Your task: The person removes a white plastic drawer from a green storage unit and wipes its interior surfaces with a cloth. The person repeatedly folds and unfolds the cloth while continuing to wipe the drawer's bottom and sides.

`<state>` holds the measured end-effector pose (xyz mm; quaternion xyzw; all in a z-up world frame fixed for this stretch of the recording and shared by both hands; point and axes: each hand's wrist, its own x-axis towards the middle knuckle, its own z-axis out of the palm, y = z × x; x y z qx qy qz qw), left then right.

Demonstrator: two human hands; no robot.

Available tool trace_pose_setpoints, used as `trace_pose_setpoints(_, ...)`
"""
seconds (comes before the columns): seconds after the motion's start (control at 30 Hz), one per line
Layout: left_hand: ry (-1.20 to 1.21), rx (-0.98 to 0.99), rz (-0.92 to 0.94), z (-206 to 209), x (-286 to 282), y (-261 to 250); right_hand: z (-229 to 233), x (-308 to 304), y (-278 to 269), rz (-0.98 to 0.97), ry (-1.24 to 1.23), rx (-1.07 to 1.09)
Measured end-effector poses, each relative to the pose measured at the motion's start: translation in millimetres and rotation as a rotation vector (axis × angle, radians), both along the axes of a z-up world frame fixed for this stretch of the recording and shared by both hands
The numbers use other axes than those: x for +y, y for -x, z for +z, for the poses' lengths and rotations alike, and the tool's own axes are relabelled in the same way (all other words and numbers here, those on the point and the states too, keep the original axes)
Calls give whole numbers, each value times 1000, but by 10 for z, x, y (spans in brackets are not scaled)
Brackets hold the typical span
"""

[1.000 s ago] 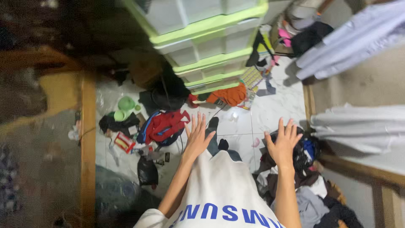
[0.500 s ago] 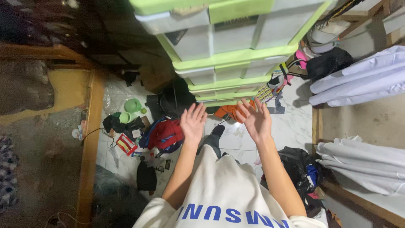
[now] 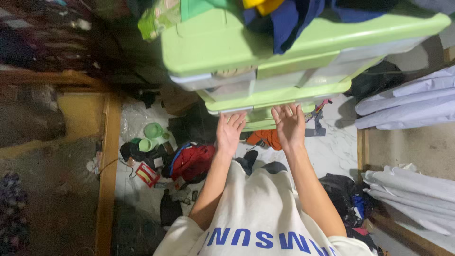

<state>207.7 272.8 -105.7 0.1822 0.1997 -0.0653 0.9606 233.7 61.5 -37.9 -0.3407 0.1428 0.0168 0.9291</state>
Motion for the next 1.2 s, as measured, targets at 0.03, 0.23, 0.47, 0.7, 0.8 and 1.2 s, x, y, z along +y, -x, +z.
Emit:
trace_pose_setpoints(0.03,-38,-7,-18,-2,-1,-22,31,13,-13,15,30,20)
trace_pose_setpoints(0.23,-233,-57,-93,83,-9,82,193,57,64,40,190,110)
trace_pose_setpoints(0.47,-430,-52,-183,162,-13,553,251,-27,538,34,176,116)
trace_pose_setpoints(0.7,-440,-47,10,-19,-213,1004,371,-49,1015,20,145,56)
trace_pose_setpoints(0.8,-479,17,39,-69,-293,1199,401,-88,1192,0,152,75)
trace_pose_setpoints(1.2,-553,-20,95,349,-497,2202,451,-341,2184,39,100,130)
